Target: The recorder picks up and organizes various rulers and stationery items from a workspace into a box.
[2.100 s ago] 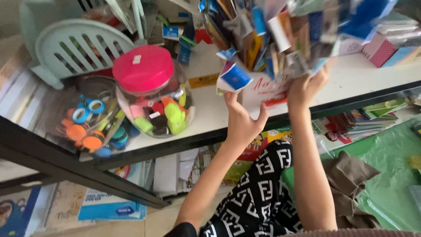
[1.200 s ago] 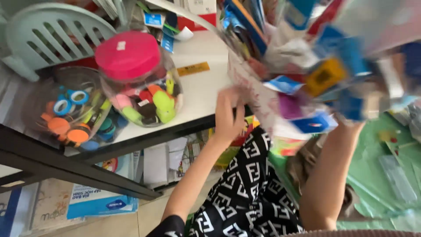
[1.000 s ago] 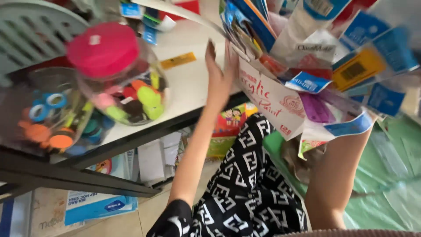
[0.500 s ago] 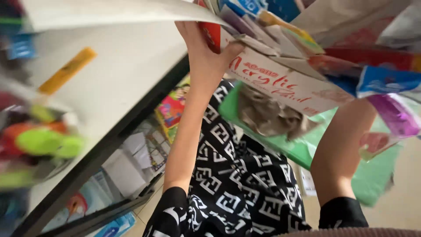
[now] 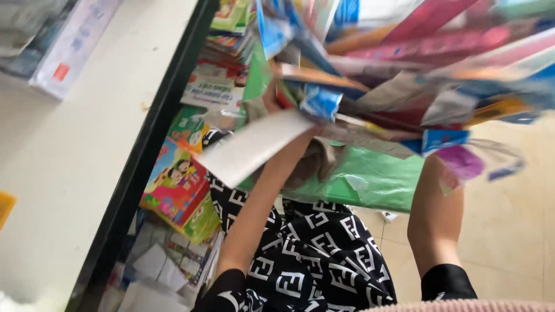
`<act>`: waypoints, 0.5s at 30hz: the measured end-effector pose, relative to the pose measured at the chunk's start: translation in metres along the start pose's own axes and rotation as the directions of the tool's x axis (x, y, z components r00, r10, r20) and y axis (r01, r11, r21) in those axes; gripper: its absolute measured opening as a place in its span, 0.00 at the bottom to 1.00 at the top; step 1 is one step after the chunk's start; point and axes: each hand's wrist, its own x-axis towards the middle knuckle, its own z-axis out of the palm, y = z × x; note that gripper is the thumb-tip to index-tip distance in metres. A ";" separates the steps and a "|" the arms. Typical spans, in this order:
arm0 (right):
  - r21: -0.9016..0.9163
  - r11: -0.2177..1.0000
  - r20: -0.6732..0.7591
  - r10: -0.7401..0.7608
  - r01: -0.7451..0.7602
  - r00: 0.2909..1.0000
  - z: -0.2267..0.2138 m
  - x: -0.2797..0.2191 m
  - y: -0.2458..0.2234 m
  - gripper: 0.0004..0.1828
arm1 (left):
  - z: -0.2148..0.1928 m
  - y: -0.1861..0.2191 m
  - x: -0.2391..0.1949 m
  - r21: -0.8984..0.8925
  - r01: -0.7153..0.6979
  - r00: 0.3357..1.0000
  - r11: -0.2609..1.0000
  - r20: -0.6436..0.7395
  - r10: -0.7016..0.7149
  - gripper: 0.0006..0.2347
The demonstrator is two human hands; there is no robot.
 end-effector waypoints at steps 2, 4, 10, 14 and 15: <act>-0.031 0.999 -0.048 -0.024 0.023 0.999 0.036 0.005 -0.025 0.30 | 0.029 -0.016 -0.026 -0.007 -0.008 1.000 1.000 0.027 0.008 0.37; -0.065 0.997 -0.085 -0.044 0.038 0.995 0.056 0.008 -0.039 0.30 | 0.050 -0.030 -0.051 -0.009 -0.008 0.999 1.000 0.046 0.009 0.35; -0.171 0.985 -0.156 -0.057 0.030 0.986 0.052 -0.008 -0.032 0.29 | 0.053 -0.027 -0.075 0.028 0.034 0.995 0.999 0.089 -0.037 0.29; -0.236 0.972 -0.198 -0.052 0.004 0.979 0.052 -0.020 -0.015 0.28 | 0.036 -0.019 -0.071 0.069 0.069 0.990 0.995 0.120 -0.077 0.25; -0.252 0.968 -0.207 -0.055 0.001 0.977 0.052 -0.022 -0.011 0.28 | 0.032 -0.018 -0.068 0.077 0.075 0.989 0.994 0.125 -0.084 0.24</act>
